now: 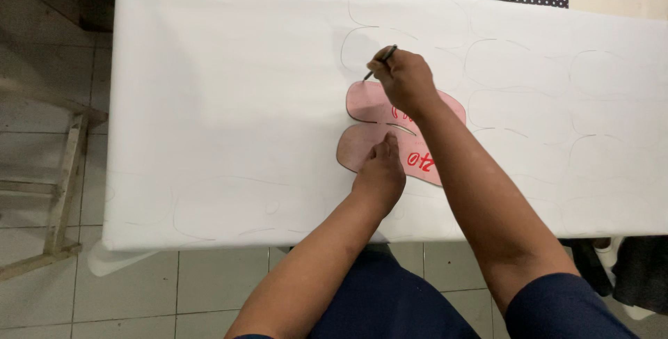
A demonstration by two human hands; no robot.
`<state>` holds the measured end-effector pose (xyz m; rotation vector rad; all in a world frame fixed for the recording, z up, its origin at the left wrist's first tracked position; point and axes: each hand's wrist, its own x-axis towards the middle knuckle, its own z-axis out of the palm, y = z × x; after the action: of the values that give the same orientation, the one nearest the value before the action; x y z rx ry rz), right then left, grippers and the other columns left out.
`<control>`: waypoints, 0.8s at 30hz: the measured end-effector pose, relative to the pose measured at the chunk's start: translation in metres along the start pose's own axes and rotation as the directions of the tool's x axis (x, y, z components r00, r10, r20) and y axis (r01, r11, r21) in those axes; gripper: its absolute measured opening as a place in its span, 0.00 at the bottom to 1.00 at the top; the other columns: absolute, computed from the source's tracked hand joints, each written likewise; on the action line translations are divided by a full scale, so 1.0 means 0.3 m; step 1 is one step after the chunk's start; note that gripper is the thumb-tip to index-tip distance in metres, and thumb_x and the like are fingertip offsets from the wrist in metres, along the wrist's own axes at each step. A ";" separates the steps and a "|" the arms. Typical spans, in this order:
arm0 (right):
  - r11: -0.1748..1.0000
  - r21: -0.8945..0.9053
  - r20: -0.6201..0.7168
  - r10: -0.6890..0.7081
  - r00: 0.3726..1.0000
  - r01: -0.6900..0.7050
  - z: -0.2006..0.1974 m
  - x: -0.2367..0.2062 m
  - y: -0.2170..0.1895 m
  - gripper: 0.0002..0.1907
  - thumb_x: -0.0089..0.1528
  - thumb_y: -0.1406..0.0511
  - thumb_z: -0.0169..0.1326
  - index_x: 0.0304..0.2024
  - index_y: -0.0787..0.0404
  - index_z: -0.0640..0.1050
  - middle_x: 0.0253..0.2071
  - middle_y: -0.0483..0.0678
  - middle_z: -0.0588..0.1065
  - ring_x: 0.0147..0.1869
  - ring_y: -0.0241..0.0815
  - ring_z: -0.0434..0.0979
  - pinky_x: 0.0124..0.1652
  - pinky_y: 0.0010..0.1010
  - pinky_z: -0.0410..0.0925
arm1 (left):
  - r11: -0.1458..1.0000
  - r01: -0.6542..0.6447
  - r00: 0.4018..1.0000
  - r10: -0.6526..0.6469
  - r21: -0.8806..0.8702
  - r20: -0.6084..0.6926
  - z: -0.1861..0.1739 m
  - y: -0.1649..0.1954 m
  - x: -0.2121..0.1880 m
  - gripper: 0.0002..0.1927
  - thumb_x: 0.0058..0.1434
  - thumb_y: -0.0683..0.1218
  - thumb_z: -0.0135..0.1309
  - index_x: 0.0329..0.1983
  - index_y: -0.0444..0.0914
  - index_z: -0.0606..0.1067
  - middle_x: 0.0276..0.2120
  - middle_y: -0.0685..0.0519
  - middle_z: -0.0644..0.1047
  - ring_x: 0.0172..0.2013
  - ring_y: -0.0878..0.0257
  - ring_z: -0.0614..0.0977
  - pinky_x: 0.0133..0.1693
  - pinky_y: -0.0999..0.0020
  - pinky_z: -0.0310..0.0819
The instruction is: The person places two pink shoe insole templates on a white fabric sheet and traces their outlines with a pencil. They repeat this process multiple times, creating several traced insole shapes on the fabric.
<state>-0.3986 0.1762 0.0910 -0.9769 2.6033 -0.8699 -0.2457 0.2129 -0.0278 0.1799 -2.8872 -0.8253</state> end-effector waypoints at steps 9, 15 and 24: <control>0.989 0.037 0.021 0.145 0.989 -0.146 -0.166 -0.201 0.234 0.12 0.68 0.60 0.57 0.41 0.63 0.82 0.28 0.50 0.78 0.31 0.39 0.75 0.33 0.33 0.68 | 0.955 -0.123 0.992 0.119 0.269 0.030 -0.025 0.003 0.011 0.22 0.56 0.39 0.52 0.49 0.16 0.75 0.66 0.27 0.61 0.51 0.44 0.72 0.47 0.63 0.79; 0.927 0.340 0.022 0.158 0.987 -0.156 -0.081 -0.319 0.283 0.12 0.68 0.62 0.56 0.43 0.67 0.80 0.36 0.48 0.82 0.42 0.34 0.80 0.43 0.26 0.72 | 0.964 -0.123 0.983 0.086 0.234 0.163 -0.016 0.007 0.013 0.22 0.58 0.39 0.49 0.50 0.15 0.71 0.67 0.27 0.59 0.52 0.42 0.72 0.47 0.60 0.78; 0.969 -0.060 -0.055 0.236 0.970 -0.239 -0.129 -0.384 0.299 0.10 0.68 0.61 0.57 0.42 0.61 0.81 0.30 0.52 0.81 0.32 0.44 0.80 0.35 0.34 0.71 | 0.995 0.068 0.989 -0.058 -0.068 0.135 0.032 -0.006 0.014 0.34 0.62 0.38 0.44 0.68 0.15 0.53 0.65 0.28 0.60 0.55 0.39 0.73 0.52 0.56 0.77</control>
<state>-0.3745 0.3235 0.0684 -0.6464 2.7319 -0.7593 -0.2512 0.2157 -0.0363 0.2174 -2.9824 -0.9878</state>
